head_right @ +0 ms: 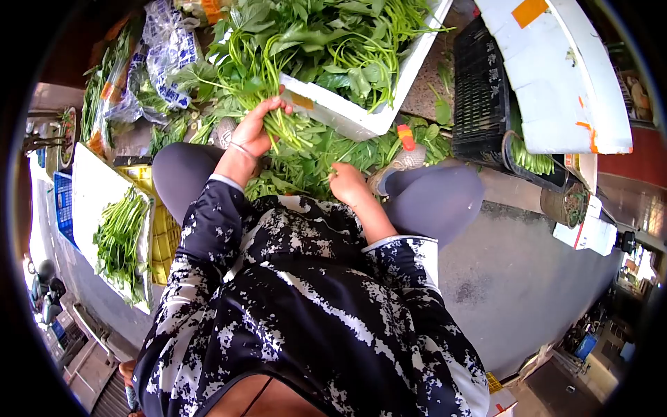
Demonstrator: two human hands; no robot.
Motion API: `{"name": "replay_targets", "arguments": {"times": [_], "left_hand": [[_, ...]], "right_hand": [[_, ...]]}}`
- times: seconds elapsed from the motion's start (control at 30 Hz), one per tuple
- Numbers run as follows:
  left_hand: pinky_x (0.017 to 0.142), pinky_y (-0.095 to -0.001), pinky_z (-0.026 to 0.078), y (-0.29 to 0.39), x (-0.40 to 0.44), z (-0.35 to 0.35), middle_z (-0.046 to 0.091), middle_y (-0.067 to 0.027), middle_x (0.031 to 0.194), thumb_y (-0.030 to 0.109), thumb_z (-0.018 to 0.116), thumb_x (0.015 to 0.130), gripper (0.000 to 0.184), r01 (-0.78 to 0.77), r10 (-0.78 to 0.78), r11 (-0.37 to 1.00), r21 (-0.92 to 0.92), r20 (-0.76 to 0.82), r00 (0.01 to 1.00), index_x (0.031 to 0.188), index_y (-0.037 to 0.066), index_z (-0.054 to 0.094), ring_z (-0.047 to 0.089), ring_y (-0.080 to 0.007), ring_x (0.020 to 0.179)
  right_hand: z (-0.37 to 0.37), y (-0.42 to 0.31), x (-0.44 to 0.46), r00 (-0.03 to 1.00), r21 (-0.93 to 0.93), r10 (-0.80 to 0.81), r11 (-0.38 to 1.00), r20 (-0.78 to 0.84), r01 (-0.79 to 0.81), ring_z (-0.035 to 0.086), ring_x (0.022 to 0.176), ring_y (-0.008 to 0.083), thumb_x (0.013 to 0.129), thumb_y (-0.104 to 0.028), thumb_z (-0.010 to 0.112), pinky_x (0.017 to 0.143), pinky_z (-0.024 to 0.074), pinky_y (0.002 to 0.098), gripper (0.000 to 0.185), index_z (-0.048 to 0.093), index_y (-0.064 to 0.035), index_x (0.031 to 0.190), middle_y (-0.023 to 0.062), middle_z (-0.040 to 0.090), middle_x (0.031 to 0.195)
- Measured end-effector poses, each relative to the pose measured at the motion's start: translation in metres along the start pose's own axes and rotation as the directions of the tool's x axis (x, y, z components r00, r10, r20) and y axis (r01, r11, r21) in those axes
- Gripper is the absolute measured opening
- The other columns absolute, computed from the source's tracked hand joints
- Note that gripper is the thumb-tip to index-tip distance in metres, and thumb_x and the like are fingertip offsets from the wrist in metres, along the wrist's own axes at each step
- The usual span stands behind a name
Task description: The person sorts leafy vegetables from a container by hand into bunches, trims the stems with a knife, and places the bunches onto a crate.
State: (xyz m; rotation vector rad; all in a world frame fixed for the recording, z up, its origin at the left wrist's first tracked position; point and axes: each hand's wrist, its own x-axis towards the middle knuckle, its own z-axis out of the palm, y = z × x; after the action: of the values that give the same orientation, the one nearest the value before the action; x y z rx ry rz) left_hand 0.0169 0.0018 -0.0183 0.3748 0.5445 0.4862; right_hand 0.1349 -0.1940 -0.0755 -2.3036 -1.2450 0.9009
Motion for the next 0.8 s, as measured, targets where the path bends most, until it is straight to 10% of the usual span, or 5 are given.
{"name": "replay_targets", "arguments": {"times": [0.13,0.27,0.43,0.67,0.8], "left_hand": [[0.063,-0.0248,0.044,0.002,-0.007,-0.007,0.052,-0.0039,0.078,0.007,0.054,0.078,0.035,0.034,-0.009,0.992,-0.121,0.194,0.981,0.112,0.002,0.046,0.051,-0.0150,0.076],[0.062,-0.0245,0.044,0.022,-0.015,0.002,0.049,-0.0028,0.079,0.004,0.054,0.076,0.027,0.018,0.084,0.962,-0.274,0.357,0.930,0.102,0.006,0.049,0.051,-0.0147,0.080],[0.070,-0.0300,0.044,0.060,-0.024,0.018,0.049,-0.0088,0.119,0.002,0.052,0.079,0.024,-0.088,0.180,0.951,-0.296,0.300,0.937,0.102,0.008,0.054,0.050,-0.0209,0.101],[0.069,-0.0307,0.047,0.066,-0.016,-0.005,0.059,-0.0009,0.097,0.003,0.056,0.079,0.030,-0.187,0.214,0.964,-0.187,0.137,0.967,0.107,0.009,0.051,0.048,-0.0222,0.108],[0.070,-0.0297,0.044,0.052,-0.003,-0.009,0.058,0.0004,0.098,0.004,0.055,0.080,0.037,-0.118,0.134,0.980,-0.158,0.096,0.986,0.116,0.008,0.046,0.046,-0.0203,0.109]], "right_hand": [[-0.067,-0.043,0.022,0.999,0.556,0.045,0.831,-0.031,-0.020,0.060,0.076,0.0278,0.081,-0.019,0.051,0.072,0.0466,0.0297,0.027,0.059,-0.0026,0.100,0.0152,0.062,0.088],[-0.152,-0.054,0.057,0.829,0.201,0.149,0.979,-0.538,-0.045,0.060,0.067,0.0253,0.080,-0.020,0.051,0.065,0.0474,0.0309,0.021,0.063,-0.0080,0.092,0.0117,0.063,0.080],[-0.181,-0.025,0.133,0.818,-0.178,0.166,0.934,-0.551,-0.310,0.042,0.111,0.0291,0.082,-0.029,0.046,0.088,0.0366,0.0404,0.030,0.062,-0.0091,0.098,0.0139,0.042,0.124],[-0.168,-0.008,0.185,0.876,-0.077,0.331,0.922,-0.352,-0.379,-0.009,0.129,0.0301,0.085,-0.041,0.040,0.102,0.0101,0.0485,0.049,0.055,-0.0016,0.109,0.0025,-0.012,0.142],[-0.177,0.006,0.179,0.871,0.009,0.275,0.955,-0.408,-0.297,0.016,0.128,0.0284,0.078,-0.045,0.051,0.099,0.0226,0.0458,0.044,0.062,-0.0073,0.099,0.0099,0.018,0.139]]}}
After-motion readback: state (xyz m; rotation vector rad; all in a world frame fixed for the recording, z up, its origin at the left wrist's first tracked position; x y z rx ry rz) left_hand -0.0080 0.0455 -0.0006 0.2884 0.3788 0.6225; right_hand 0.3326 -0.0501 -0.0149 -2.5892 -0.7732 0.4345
